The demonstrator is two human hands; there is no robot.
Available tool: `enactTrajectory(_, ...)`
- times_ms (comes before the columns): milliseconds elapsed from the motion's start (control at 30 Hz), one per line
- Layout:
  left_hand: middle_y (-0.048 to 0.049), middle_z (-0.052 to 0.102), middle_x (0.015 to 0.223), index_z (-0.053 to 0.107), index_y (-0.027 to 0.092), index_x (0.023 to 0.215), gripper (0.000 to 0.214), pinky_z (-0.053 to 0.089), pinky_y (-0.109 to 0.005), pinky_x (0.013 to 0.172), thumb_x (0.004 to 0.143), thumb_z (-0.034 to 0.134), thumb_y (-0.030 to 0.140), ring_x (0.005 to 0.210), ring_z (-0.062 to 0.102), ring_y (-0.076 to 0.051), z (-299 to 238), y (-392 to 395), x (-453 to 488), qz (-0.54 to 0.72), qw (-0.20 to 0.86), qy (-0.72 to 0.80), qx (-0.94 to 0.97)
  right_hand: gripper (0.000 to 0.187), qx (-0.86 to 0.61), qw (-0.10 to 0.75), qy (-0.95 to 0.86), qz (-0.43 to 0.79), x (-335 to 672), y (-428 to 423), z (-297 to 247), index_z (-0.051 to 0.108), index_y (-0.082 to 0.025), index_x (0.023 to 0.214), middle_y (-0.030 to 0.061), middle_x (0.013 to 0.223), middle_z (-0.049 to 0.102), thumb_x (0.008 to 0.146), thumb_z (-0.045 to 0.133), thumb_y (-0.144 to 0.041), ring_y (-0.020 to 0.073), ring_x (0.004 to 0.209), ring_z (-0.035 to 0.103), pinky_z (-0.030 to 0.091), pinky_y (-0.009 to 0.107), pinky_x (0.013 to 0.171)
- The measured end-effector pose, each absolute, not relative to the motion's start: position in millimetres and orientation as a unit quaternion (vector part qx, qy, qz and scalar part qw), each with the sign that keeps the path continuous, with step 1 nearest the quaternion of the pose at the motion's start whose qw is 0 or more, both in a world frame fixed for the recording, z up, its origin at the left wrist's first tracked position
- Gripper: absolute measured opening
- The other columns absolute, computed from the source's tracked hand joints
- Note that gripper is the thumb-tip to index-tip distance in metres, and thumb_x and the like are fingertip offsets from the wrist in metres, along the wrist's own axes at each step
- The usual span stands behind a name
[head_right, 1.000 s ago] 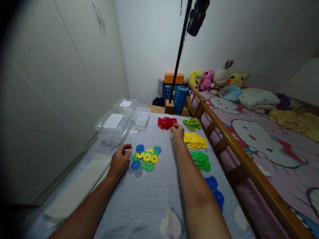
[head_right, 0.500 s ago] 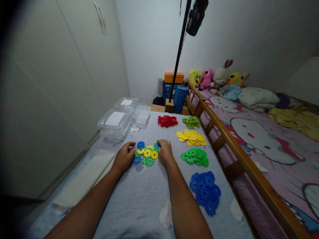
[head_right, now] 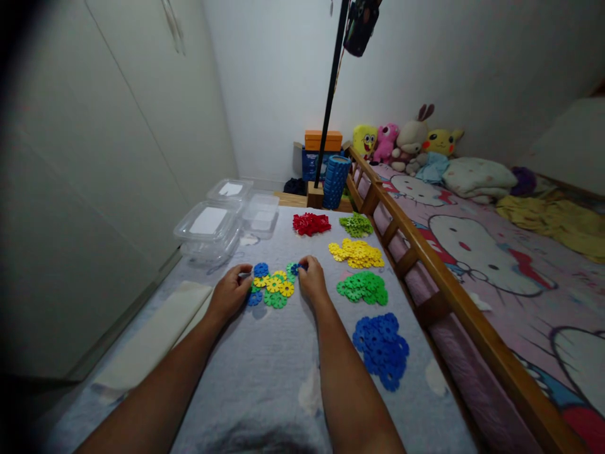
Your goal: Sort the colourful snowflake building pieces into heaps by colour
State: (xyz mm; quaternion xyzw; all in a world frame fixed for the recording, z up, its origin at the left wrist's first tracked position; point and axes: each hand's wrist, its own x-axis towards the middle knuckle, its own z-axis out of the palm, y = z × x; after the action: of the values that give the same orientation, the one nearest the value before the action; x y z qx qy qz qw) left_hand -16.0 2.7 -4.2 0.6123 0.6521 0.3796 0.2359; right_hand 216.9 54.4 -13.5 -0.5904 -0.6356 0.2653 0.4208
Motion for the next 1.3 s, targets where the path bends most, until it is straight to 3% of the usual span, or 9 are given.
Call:
enactTrajectory(133,-0.0078,0.071,0.105,0.066,0.021,0.11,0.035,0.051,-0.034,0.083,0.083,0.052,0.038,0.09,0.067,-0.023,-1.6,2.1,-16.0,0.379,0.229,0.653,0.614,0.007,-0.585,0.465,-0.587,0.31,228.4,51.3,9.8,0.056,-0.021,0.077,-0.0006,0.075,0.06,0.072,0.054,-0.027,0.0171,0.076,0.057,0.045,0.029,0.074)
enactTrajectory(300,-0.0087,0.071,0.105,0.065,0.02,0.111,0.037,0.051,-0.034,0.084,0.083,0.051,0.04,0.091,0.067,-0.023,-1.9,1.8,-16.3,0.372,0.24,0.653,0.614,0.022,-0.567,0.496,-0.569,0.329,276.0,24.3,54.1,0.063,-0.019,0.087,0.0005,0.078,0.064,0.068,0.062,-0.03,0.017,0.075,0.06,0.047,0.029,0.072)
enactTrajectory(467,-0.0095,0.071,0.108,0.065,0.019,0.113,0.039,0.051,-0.033,0.083,0.082,0.051,0.039,0.089,0.067,-0.022,-5.8,3.5,-17.9,0.371,0.236,0.652,0.617,0.022,-0.627,0.441,-0.562,0.31,344.1,-30.5,77.3,0.068,-0.02,0.082,0.0031,0.078,0.069,0.067,0.064,-0.035,0.0189,0.074,0.062,0.048,0.029,0.069)
enactTrajectory(767,-0.0089,0.071,0.106,0.064,0.019,0.115,0.043,0.051,-0.032,0.08,0.081,0.052,0.042,0.082,0.066,-0.021,-12.2,6.5,-21.7,0.362,0.227,0.656,0.622,0.022,-0.703,0.395,-0.515,0.291,412.6,-106.0,57.0,0.07,-0.022,0.079,0.0033,0.072,0.067,0.064,0.066,-0.037,0.0192,0.066,0.06,0.046,0.03,0.062)
enactTrajectory(1000,-0.0103,0.07,0.111,0.064,0.017,0.117,0.047,0.051,-0.033,0.081,0.08,0.051,0.043,0.08,0.064,-0.02,-10.6,4.1,-22.7,0.361,0.224,0.654,0.626,0.016,-0.696,0.391,-0.521,0.303,417.6,-116.9,42.4,0.066,-0.022,0.075,0.0015,0.069,0.064,0.067,0.066,-0.035,0.0186,0.066,0.059,0.044,0.03,0.062)
enactTrajectory(1300,-0.0093,0.071,0.105,0.064,0.016,0.118,0.049,0.05,-0.031,0.074,0.079,0.051,0.044,0.075,0.064,-0.019,-9.8,3.6,-24.5,0.35,0.232,0.658,0.625,0.015,-0.724,0.366,-0.542,0.22,418.0,-116.9,26.9,0.067,-0.024,0.08,0.0036,0.076,0.068,0.07,0.063,-0.034,0.0216,0.072,0.062,0.047,0.033,0.068)
